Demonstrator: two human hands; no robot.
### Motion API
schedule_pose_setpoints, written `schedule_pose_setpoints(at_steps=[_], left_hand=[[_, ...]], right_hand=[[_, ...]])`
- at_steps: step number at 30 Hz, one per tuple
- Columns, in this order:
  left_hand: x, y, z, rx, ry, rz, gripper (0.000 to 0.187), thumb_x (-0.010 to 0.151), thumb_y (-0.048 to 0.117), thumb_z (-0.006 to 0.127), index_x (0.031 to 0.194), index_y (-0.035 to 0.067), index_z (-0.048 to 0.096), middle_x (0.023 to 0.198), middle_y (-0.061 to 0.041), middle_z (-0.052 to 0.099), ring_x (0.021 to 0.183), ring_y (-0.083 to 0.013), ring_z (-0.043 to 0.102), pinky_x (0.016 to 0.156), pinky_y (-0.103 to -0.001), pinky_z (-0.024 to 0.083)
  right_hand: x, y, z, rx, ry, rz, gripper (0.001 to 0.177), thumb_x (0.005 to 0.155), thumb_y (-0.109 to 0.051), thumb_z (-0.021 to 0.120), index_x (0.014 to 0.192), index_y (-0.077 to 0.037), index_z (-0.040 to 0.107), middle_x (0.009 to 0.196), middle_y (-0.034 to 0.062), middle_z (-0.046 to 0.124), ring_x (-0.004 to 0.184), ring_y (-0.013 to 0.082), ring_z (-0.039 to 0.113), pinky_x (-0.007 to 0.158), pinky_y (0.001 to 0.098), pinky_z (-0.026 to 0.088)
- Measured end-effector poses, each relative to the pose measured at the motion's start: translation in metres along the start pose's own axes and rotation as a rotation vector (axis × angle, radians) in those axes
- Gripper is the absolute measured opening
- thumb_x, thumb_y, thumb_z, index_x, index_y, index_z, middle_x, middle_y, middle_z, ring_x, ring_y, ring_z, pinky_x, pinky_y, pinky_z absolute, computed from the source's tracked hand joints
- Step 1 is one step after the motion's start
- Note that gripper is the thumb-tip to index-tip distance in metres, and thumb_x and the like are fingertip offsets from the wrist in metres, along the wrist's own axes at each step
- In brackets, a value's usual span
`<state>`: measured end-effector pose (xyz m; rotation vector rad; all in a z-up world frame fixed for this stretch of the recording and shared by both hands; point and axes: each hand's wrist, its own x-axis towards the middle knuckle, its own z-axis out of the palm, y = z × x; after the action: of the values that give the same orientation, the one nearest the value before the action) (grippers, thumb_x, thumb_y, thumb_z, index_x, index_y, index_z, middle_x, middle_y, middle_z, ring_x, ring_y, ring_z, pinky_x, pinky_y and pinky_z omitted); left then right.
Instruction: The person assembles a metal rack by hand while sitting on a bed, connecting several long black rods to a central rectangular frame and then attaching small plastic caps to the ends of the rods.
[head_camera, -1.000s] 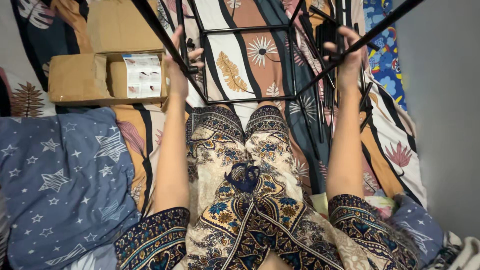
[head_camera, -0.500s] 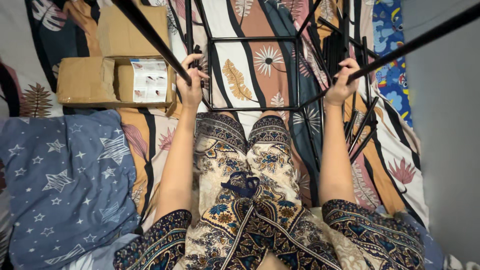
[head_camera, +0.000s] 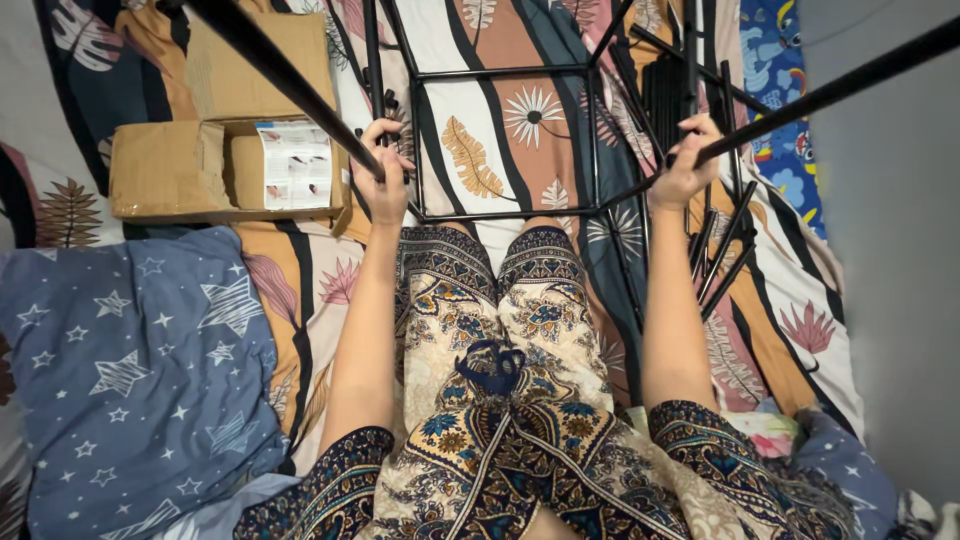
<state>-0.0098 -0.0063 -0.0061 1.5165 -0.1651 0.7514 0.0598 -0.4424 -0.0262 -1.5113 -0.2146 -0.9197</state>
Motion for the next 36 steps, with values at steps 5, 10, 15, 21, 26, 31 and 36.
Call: schedule_pose_setpoints(at_steps=[5, 10, 15, 21, 26, 31, 36], left_hand=[[0.000, -0.001, 0.006, 0.051, 0.018, 0.016, 0.029, 0.101, 0.005, 0.053, 0.077, -0.008, 0.060, 0.127, -0.017, 0.063, 0.079, -0.0119, 0.061, 0.069, -0.025, 0.052], [0.002, 0.001, 0.003, -0.007, 0.014, -0.021, 0.022, 0.100, 0.005, 0.053, 0.087, -0.011, 0.058, 0.123, -0.017, 0.064, 0.071, -0.0080, 0.060, 0.066, -0.023, 0.053], [0.003, -0.001, 0.003, 0.012, -0.004, 0.038, 0.028, 0.100, 0.005, 0.053, 0.075, -0.007, 0.057, 0.124, -0.017, 0.063, 0.073, -0.0079, 0.058, 0.066, -0.023, 0.054], [-0.002, -0.006, 0.011, 0.052, -0.020, 0.053, 0.032, 0.102, 0.003, 0.054, 0.071, -0.004, 0.058, 0.126, -0.016, 0.064, 0.074, -0.0079, 0.055, 0.069, -0.026, 0.049], [-0.002, -0.008, 0.005, 0.034, -0.005, 0.058, 0.033, 0.102, 0.003, 0.053, 0.070, -0.003, 0.057, 0.126, -0.016, 0.063, 0.076, -0.0087, 0.054, 0.066, -0.024, 0.050], [0.000, -0.010, -0.001, -0.018, -0.016, 0.052, 0.029, 0.101, 0.004, 0.052, 0.073, -0.005, 0.056, 0.126, -0.017, 0.061, 0.072, -0.0083, 0.056, 0.066, -0.022, 0.055], [-0.001, -0.006, -0.003, -0.071, -0.012, 0.007, 0.018, 0.101, 0.006, 0.052, 0.092, -0.009, 0.056, 0.126, -0.017, 0.063, 0.068, -0.0080, 0.060, 0.068, -0.024, 0.056]], right_hand=[[-0.008, -0.006, 0.016, -0.043, -0.026, -0.019, 0.025, 0.108, -0.013, 0.054, 0.087, 0.001, 0.051, 0.109, 0.0150, 0.064, 0.083, 0.0170, 0.054, 0.078, 0.0297, 0.045], [0.008, 0.003, -0.003, 0.075, 0.050, 0.085, 0.021, 0.104, -0.012, 0.053, 0.086, -0.001, 0.052, 0.109, 0.0138, 0.064, 0.069, 0.0105, 0.048, 0.064, 0.0261, 0.039], [0.008, 0.015, -0.010, 0.109, 0.054, 0.063, 0.019, 0.105, -0.009, 0.051, 0.089, -0.001, 0.054, 0.110, 0.0115, 0.066, 0.068, 0.0066, 0.047, 0.062, 0.0231, 0.039], [-0.024, 0.002, 0.044, -0.024, -0.071, -0.064, 0.018, 0.102, -0.004, 0.056, 0.085, -0.003, 0.049, 0.108, 0.0135, 0.064, 0.070, 0.0096, 0.047, 0.066, 0.0262, 0.041], [-0.021, -0.011, 0.041, 0.002, -0.063, -0.015, 0.016, 0.102, -0.003, 0.052, 0.086, -0.002, 0.050, 0.110, 0.0137, 0.063, 0.076, 0.0127, 0.050, 0.070, 0.0282, 0.042], [0.002, 0.007, 0.005, -0.045, -0.035, -0.079, 0.020, 0.107, -0.005, 0.052, 0.087, -0.003, 0.049, 0.114, 0.0143, 0.065, 0.085, 0.0159, 0.054, 0.078, 0.0300, 0.047], [0.010, -0.001, -0.012, 0.135, 0.044, 0.140, 0.017, 0.101, -0.010, 0.051, 0.085, -0.005, 0.048, 0.111, 0.0117, 0.063, 0.057, 0.0030, 0.045, 0.049, 0.0178, 0.037]])
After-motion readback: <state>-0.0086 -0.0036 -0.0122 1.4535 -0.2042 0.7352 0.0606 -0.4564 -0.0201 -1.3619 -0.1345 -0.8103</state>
